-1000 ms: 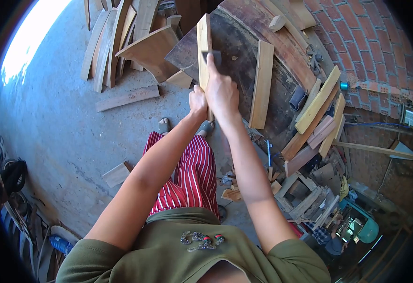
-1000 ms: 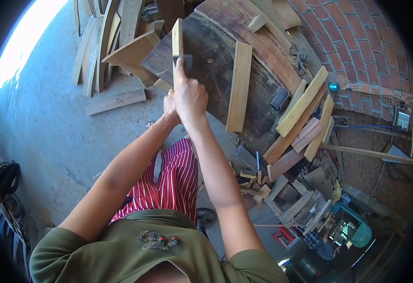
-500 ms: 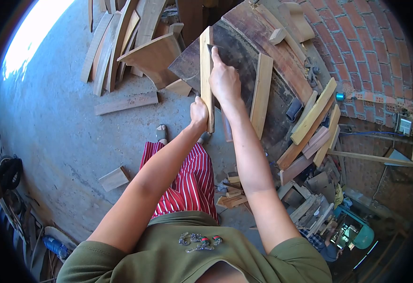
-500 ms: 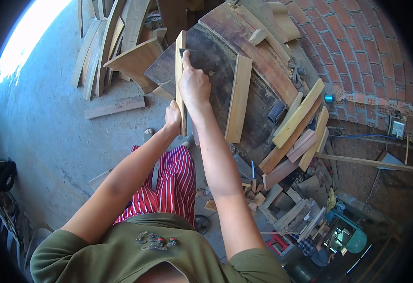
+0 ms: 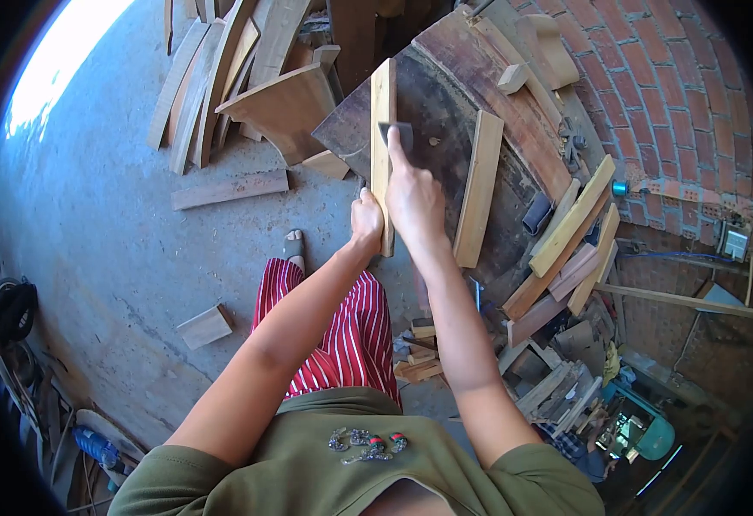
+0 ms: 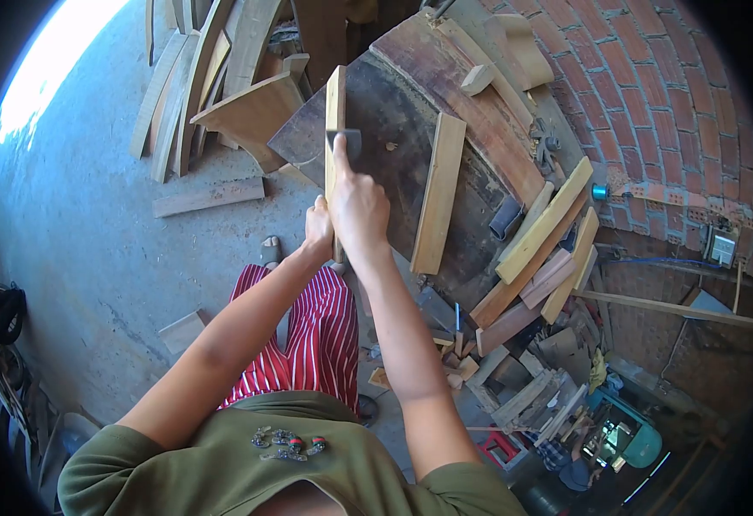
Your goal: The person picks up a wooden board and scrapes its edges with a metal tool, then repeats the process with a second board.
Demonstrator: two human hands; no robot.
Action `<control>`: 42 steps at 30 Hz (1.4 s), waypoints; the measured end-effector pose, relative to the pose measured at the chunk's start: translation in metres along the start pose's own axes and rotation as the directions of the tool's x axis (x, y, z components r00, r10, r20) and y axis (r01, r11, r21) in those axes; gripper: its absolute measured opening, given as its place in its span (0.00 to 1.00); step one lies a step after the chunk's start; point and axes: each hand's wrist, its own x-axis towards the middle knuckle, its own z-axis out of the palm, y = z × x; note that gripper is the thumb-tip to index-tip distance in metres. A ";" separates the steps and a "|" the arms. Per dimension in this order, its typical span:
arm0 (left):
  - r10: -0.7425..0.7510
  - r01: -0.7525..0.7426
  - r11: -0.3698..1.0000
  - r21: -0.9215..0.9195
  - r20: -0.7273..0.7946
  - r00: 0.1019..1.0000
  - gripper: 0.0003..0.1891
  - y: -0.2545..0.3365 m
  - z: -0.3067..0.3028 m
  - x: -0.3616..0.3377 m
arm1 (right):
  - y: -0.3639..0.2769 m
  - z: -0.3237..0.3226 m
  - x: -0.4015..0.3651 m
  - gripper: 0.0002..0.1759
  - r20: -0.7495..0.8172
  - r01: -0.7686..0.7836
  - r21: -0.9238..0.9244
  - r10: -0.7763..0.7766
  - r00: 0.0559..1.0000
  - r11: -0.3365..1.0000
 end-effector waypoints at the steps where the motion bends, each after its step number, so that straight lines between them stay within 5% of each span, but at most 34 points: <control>1: 0.040 -0.038 0.998 0.047 -0.025 0.999 0.33 -0.004 0.001 0.006 | 0.001 -0.002 -0.002 0.36 0.008 0.003 -0.002 -0.003 1.000 1.000; 4: 0.074 -0.069 0.994 0.080 -0.072 0.995 0.32 0.004 -0.002 0.004 | -0.001 0.001 0.016 0.35 0.012 0.015 0.008 -0.015 1.000 1.000; 6: 0.025 -0.022 0.999 -0.027 0.111 0.994 0.32 0.025 -0.007 0.005 | 0.002 -0.002 0.026 0.35 -0.016 0.036 0.004 -0.036 0.999 0.999; 10: 0.082 -0.081 0.993 0.082 -0.011 0.997 0.32 0.018 -0.004 -0.003 | 0.000 0.004 0.007 0.34 -0.063 0.007 0.005 -0.007 0.998 1.000; 12: 0.093 -0.092 0.994 0.059 -0.007 0.996 0.32 0.015 -0.005 -0.002 | -0.003 0.007 -0.012 0.40 0.033 -0.044 -0.008 0.044 0.998 0.999; 15: 0.111 -0.112 0.994 0.017 0.055 0.992 0.32 0.006 -0.007 0.007 | -0.001 0.006 0.006 0.36 -0.024 -0.007 0.003 0.007 1.000 1.000; 17: 0.068 -0.068 0.997 0.038 0.005 0.998 0.32 0.017 -0.002 -0.008 | -0.001 0.004 0.042 0.32 -0.154 0.030 0.045 -0.023 0.988 0.999; 24: 0.086 -0.086 0.996 -0.037 0.001 0.996 0.31 0.006 -0.002 0.012 | 0.000 0.003 0.005 0.35 -0.010 0.017 0.003 -0.017 1.000 1.000; 27: 0.011 -0.012 0.994 0.108 0.013 1.000 0.31 0.007 -0.005 0.011 | -0.005 0.002 0.032 0.33 -0.072 -0.020 0.027 0.022 0.997 0.999; 31: -0.042 0.043 0.999 0.030 -0.030 0.999 0.32 0.015 -0.002 -0.001 | -0.005 0.000 0.061 0.34 -0.157 0.009 0.067 0.002 0.988 0.998; 36: 0.033 -0.032 0.999 -0.005 0.066 0.997 0.32 0.000 -0.005 0.017 | -0.001 0.004 -0.007 0.37 0.044 -0.011 -0.054 0.013 0.999 0.998; 39: -0.008 0.005 0.988 0.154 0.019 1.000 0.33 0.021 -0.005 -0.011 | -0.002 0.001 0.046 0.32 -0.103 0.007 0.024 -0.005 0.995 1.000; 42: -0.021 0.021 0.998 0.056 -0.001 1.000 0.33 0.009 -0.003 0.003 | -0.001 -0.001 0.073 0.31 -0.150 0.041 0.041 -0.034 0.988 0.998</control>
